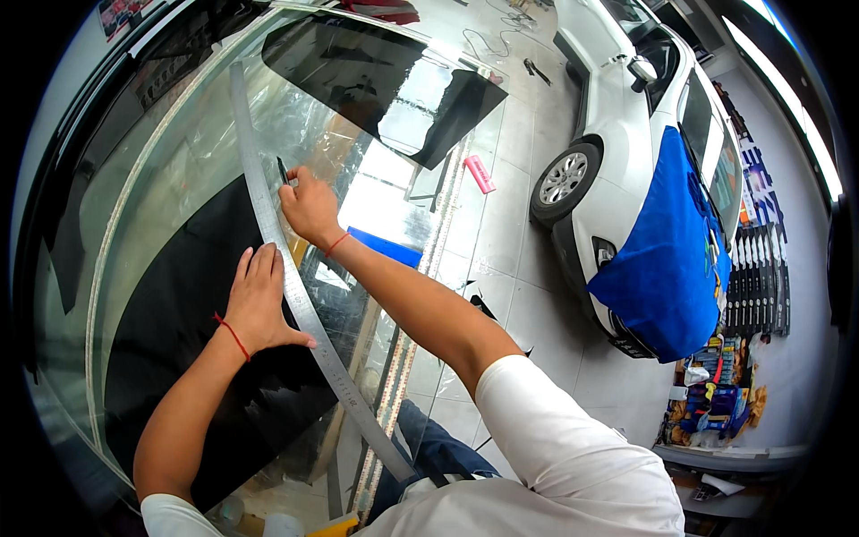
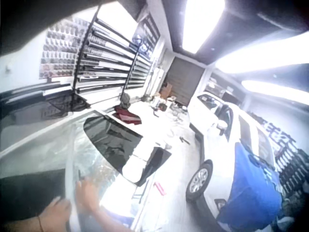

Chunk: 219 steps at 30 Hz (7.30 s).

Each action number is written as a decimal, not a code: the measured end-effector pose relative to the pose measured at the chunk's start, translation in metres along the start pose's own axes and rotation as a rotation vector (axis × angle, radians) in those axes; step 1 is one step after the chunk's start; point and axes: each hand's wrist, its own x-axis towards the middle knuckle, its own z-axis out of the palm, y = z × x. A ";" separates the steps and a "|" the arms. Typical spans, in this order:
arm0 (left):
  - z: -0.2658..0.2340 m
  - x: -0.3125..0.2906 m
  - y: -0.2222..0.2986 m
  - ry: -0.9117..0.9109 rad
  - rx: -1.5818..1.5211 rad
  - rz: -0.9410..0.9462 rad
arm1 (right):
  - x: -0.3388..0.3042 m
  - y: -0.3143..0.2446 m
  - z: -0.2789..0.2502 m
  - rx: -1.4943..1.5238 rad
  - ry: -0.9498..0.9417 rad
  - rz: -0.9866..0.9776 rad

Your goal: The person measures and cuts a sheet of black tint film on a car windshield using a metal ruler and a utility knife. They repeatedly align the ruler, score the film, and trim the edges to fit the glass.

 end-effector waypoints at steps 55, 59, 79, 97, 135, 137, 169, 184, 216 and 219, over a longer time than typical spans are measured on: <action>0.017 -0.006 -0.008 0.009 0.018 -0.061 | 0.038 -0.004 0.041 -0.351 -0.151 -0.314; 0.018 -0.007 -0.006 0.007 0.025 -0.069 | 0.040 0.003 0.046 -0.280 -0.189 -0.308; 0.034 -0.010 -0.012 0.047 0.060 -0.072 | -0.053 -0.007 -0.013 -0.346 -0.202 -0.427; 0.009 -0.007 0.007 -0.077 0.159 -0.007 | -0.339 -0.052 -0.167 -0.321 -0.449 -0.037; 0.079 -0.030 0.019 0.352 0.065 -0.416 | -0.429 -0.063 -0.352 0.474 -0.395 0.854; 0.084 -0.023 0.036 0.369 0.064 -0.384 | -0.417 -0.054 -0.383 0.447 -0.258 0.811; 0.064 0.099 -0.049 0.349 0.148 -0.213 | -0.308 0.167 -0.405 0.184 -0.072 0.834; 0.079 0.027 0.074 0.227 0.070 -0.042 | -0.299 0.174 -0.406 0.186 -0.088 0.804; 0.107 -0.081 0.273 0.223 -0.316 -0.318 | -0.220 -0.020 -0.312 0.558 -0.454 0.508; 0.106 -0.079 0.297 0.028 -0.914 -0.058 | -0.209 -0.041 -0.277 0.593 -0.641 0.395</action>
